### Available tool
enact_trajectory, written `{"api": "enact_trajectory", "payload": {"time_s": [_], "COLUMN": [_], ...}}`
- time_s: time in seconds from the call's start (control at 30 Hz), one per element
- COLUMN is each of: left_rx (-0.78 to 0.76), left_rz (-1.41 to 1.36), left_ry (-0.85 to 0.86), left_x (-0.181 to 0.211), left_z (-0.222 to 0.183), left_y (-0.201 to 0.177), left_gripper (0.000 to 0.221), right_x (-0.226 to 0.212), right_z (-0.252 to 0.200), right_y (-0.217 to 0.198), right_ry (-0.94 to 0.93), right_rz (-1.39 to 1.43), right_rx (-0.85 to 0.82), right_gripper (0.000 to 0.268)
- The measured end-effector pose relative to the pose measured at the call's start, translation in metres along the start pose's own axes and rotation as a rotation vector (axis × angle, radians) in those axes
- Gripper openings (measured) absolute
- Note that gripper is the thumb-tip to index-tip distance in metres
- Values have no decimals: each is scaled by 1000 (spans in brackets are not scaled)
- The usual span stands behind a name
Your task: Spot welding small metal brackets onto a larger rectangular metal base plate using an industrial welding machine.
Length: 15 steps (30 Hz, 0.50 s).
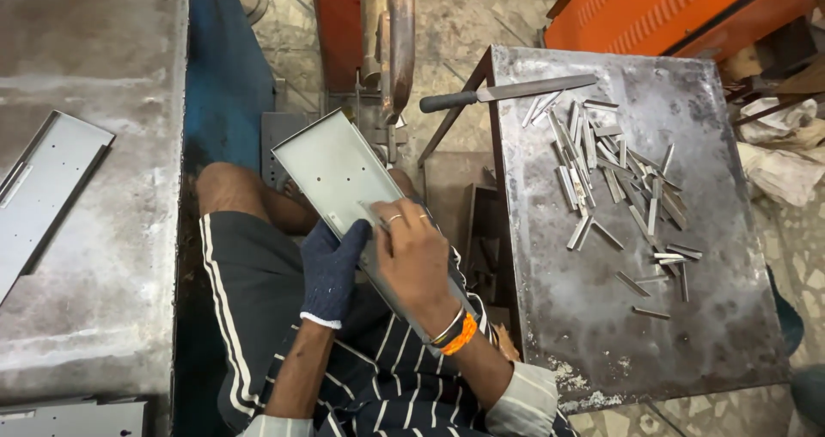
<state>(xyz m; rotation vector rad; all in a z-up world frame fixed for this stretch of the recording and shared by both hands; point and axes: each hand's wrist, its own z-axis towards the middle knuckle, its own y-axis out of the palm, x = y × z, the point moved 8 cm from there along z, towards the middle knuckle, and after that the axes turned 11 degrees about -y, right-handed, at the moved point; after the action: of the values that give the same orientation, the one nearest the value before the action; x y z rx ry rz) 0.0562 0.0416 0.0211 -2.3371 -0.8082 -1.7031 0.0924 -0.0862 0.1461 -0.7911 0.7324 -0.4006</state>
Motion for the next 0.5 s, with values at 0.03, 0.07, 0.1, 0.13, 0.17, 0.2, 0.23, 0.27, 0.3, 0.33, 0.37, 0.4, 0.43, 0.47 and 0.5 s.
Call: {"api": "enact_trajectory", "payload": {"time_s": [0.03, 0.07, 0.1, 0.13, 0.17, 0.2, 0.23, 0.27, 0.3, 0.33, 0.37, 0.4, 0.43, 0.47, 0.5], "left_rx": [-14, -16, -23, -30, -28, -46, -65, -64, -86, -108, -108, -98, -90, -91, -110], "left_rz": [-14, -16, -37, -59, -63, -77, -91, -95, -140, -185, -187, -190, -193, -195, -177], "left_ry": [-17, -14, -41, -69, -65, -52, -37, -32, -43, -54, -52, -68, -80, -74, -47], "left_x": [1, 3, 3, 4, 6, 9, 12, 21, 28, 35, 41, 46, 52, 60, 71], "left_z": [-1, -2, -3, -4, -4, -5, -6, -10, -14, -17, -20, -23, -24, -28, -30], "left_y": [1, -1, -3, -5, -6, -6, -6, -5, -2, 1, 1, 1, 0, 2, 6], "left_gripper": [28, 28, 28, 27, 27, 26, 26, 26, 26, 27, 27, 27, 28, 28, 32], "right_x": [4, 6, 16, 26, 28, 29, 30, 30, 24, 18, 14, 7, 1, -2, -4], "right_z": [-1, 3, 6, 8, 9, 11, 13, 11, 11, 11, 14, 17, 21, 25, 30], "right_y": [-4, -11, -21, -32, -36, -36, -37, -37, -36, -35, -40, -46, -51, -56, -60], "right_ry": [12, 10, 106, 202, 196, 171, 145, 138, 46, -46, -48, -82, -119, -124, -122], "right_rz": [-22, -24, -88, -151, -151, -121, -92, -93, -74, -55, -56, -33, -10, -11, -38], "right_rx": [61, 63, 90, 118, 117, 65, 15, 16, 6, -5, -5, 11, 30, 33, 33], "right_gripper": [26, 26, 28, 32, 32, 33, 33, 33, 29, 26, 26, 26, 26, 26, 27]}}
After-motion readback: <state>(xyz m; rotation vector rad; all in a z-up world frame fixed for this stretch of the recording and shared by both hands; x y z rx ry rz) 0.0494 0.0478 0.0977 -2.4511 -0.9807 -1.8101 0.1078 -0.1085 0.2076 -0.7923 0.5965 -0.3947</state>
